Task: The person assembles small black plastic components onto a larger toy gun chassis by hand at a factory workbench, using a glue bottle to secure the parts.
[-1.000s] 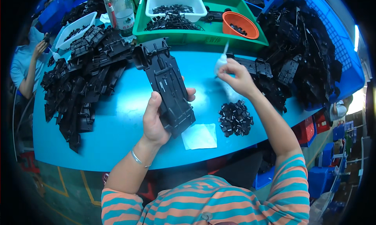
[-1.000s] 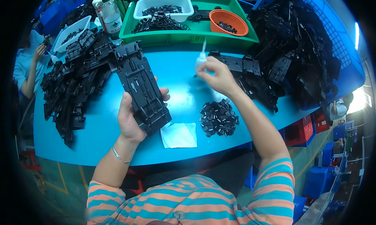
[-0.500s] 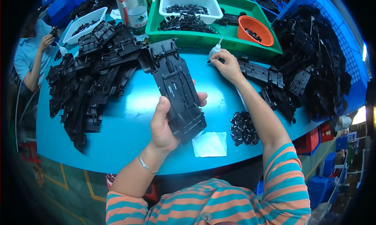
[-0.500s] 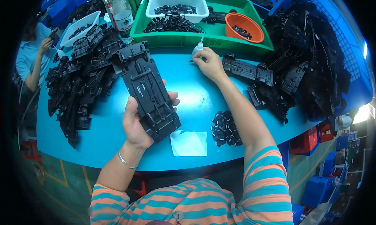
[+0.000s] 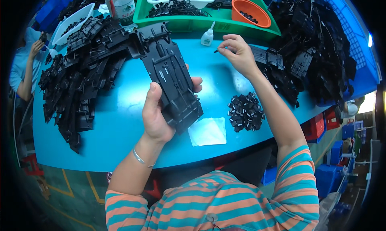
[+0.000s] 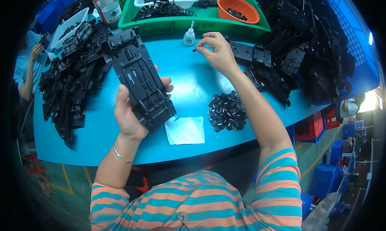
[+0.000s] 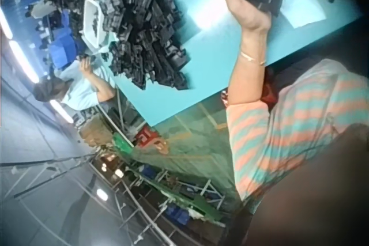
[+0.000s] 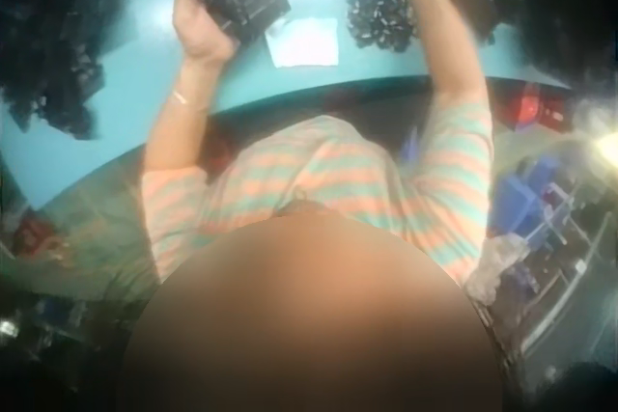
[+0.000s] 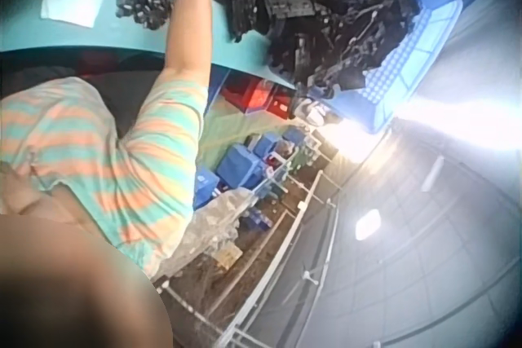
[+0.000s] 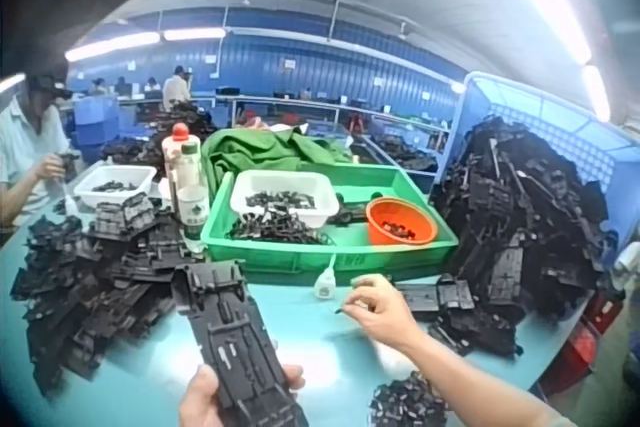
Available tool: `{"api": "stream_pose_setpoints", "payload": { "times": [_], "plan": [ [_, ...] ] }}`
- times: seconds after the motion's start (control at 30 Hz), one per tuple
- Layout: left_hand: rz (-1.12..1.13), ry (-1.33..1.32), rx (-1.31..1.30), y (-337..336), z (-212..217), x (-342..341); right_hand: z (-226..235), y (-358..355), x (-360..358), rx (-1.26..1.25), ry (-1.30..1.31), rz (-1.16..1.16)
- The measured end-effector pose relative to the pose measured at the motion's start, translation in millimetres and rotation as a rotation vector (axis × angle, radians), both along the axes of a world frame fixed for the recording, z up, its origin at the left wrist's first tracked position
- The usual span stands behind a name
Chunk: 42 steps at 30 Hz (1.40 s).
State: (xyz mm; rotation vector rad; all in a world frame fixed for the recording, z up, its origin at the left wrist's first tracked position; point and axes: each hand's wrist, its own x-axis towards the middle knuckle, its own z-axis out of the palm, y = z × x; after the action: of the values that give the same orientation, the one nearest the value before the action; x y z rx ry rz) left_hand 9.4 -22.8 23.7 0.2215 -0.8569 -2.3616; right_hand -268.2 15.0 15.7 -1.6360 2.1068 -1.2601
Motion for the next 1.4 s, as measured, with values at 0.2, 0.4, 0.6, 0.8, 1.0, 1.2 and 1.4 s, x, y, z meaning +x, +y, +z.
{"api": "stream_pose_setpoints", "payload": {
  "times": [0.2,0.4,0.6,0.8,1.0,1.2,1.4],
  "plan": [
    [0.031,0.056,-0.009,-1.7,3.7,4.9,32.5,90.6,75.7,0.057,0.278,0.226],
    [-0.03,-0.039,-0.095,1.8,-0.4,-1.1,32.8,140.5,124.3,0.131,0.491,0.312],
    [-0.023,-0.035,-0.111,3.6,-2.2,0.4,27.0,147.1,133.4,0.157,0.599,0.342],
    [-0.008,-0.055,-0.127,6.1,1.7,2.3,24.2,149.1,136.3,0.189,0.659,0.344],
    [0.005,-0.057,-0.128,5.9,3.3,-0.2,12.9,149.5,136.3,0.143,0.429,0.265],
    [0.009,-0.065,-0.116,8.7,2.3,-0.7,14.7,160.3,140.4,0.092,-0.07,-0.023],
    [-0.019,-0.109,-0.023,13.0,0.3,-2.9,13.3,162.5,135.6,-0.076,-1.149,-0.17]
  ]
}}
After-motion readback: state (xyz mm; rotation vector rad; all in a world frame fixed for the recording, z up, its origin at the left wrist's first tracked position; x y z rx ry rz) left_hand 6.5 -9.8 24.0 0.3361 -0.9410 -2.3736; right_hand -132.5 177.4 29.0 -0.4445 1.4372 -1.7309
